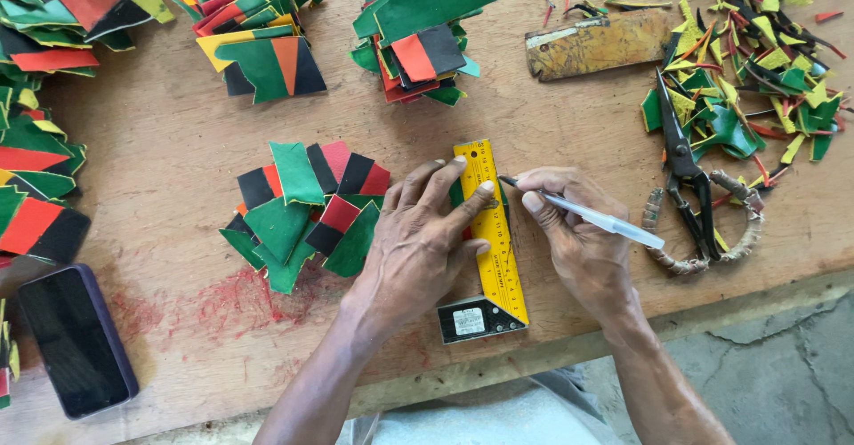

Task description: The person measures and marks small, multi-colored rectangular pieces of material using a yellow set square and a white pen. They then use a utility knife to cut along the marked lines on a wooden workbench.

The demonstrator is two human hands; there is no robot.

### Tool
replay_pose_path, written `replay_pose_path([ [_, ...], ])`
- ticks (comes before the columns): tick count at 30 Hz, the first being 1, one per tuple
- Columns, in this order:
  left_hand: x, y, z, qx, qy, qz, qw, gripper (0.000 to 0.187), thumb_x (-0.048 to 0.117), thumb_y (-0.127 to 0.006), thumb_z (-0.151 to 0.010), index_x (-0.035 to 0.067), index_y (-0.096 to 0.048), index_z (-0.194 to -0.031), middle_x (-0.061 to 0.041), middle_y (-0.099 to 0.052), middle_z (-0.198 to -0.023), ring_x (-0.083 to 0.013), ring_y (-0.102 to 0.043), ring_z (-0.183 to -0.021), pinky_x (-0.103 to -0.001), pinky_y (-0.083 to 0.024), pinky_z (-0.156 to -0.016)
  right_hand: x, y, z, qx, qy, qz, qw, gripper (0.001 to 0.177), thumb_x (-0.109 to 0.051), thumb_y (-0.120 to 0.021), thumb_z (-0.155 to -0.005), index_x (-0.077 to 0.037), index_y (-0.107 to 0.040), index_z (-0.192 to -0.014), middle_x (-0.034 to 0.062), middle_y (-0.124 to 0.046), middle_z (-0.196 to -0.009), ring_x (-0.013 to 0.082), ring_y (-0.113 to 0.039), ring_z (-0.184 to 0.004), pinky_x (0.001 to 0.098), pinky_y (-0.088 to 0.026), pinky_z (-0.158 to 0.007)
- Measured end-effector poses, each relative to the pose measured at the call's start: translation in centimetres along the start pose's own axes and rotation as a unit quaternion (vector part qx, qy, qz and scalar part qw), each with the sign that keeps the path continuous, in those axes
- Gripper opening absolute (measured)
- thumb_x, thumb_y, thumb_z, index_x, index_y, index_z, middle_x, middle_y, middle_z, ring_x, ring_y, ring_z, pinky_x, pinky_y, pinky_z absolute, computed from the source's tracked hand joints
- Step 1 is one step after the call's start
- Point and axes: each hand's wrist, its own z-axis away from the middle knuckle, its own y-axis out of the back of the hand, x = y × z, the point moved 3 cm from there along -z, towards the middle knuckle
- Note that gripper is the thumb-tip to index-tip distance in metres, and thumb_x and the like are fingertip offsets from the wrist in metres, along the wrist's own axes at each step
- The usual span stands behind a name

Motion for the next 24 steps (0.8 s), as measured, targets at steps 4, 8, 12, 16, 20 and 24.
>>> replay_pose_path([
  [4, 0.0, 0.0, 0.0, 0.0, 0.0, 0.001, 1.0, 0.057, 0.036, -0.076, -0.084, 0.016, -0.065, -0.137, -0.017, -0.047, -0.149, -0.0387, -0.039, -0.141, -0.053, -0.031, -0.114, 0.0, 0.0, 0.0, -0.003, -0.005, -0.031, 0.999, 0.012, -0.01, -0.07, -0.1, -0.005, -0.072, -0.111, 0.0016, -0.072, -0.11, 0.0051, -0.061, -0.093, 0.0202, -0.05, -0.076],
  [8, 0.0, 0.0, -0.1, -0.001, 0.001, 0.002, 1.0, 0.057, 0.035, -0.076, -0.084, 0.016, -0.066, -0.137, -0.017, -0.047, -0.149, -0.0388, -0.039, -0.141, -0.053, -0.031, -0.114, -0.1, 0.0, 0.0, 0.007, -0.014, -0.029, 0.999, 0.012, -0.01, -0.07, -0.1, -0.005, -0.072, -0.111, 0.0021, -0.071, -0.108, 0.0053, -0.058, -0.088, 0.0202, -0.047, -0.072],
  [12, 0.0, 0.0, -0.1, 0.002, 0.0, 0.002, 1.0, 0.057, 0.035, -0.076, -0.084, 0.016, -0.066, -0.136, -0.017, -0.048, -0.148, -0.0389, -0.039, -0.14, -0.052, -0.031, -0.114, -0.1, 0.0, -0.1, 0.006, -0.013, -0.014, 1.0, 0.011, -0.01, -0.07, -0.1, -0.005, -0.072, -0.11, 0.0016, -0.072, -0.107, 0.0054, -0.059, -0.087, 0.0206, -0.047, -0.072],
  [16, 0.1, 0.1, -0.1, -0.001, 0.001, 0.005, 1.0, 0.057, 0.035, -0.077, -0.083, 0.016, -0.066, -0.137, -0.017, -0.048, -0.147, -0.0393, -0.039, -0.14, -0.053, -0.032, -0.114, 0.1, 0.0, 0.1, 0.0, -0.012, 0.015, 1.0, 0.011, -0.01, -0.071, -0.099, -0.006, -0.073, -0.109, 0.0022, -0.073, -0.104, 0.0066, -0.06, -0.084, 0.0216, -0.048, -0.07],
  [20, 0.2, 0.2, -0.2, 0.005, 0.001, 0.007, 1.0, 0.057, 0.034, -0.077, -0.083, 0.015, -0.066, -0.136, -0.018, -0.048, -0.147, -0.0393, -0.04, -0.14, -0.053, -0.032, -0.114, 0.0, 0.5, 1.5, -0.005, 0.018, 0.037, 0.999, 0.011, -0.009, -0.07, -0.097, -0.005, -0.071, -0.108, 0.0055, -0.075, -0.107, 0.0103, -0.068, -0.095, 0.0245, -0.056, -0.079],
  [24, 0.1, 0.2, -0.1, 0.005, 0.006, 0.012, 1.0, 0.056, 0.034, -0.078, -0.082, 0.015, -0.067, -0.134, -0.018, -0.049, -0.146, -0.0398, -0.04, -0.139, -0.053, -0.032, -0.114, -0.1, 1.1, 4.9, -0.02, -0.001, 0.032, 0.999, 0.012, -0.01, -0.069, -0.095, -0.006, -0.07, -0.106, 0.0085, -0.076, -0.109, 0.0148, -0.074, -0.104, 0.0272, -0.063, -0.088],
])
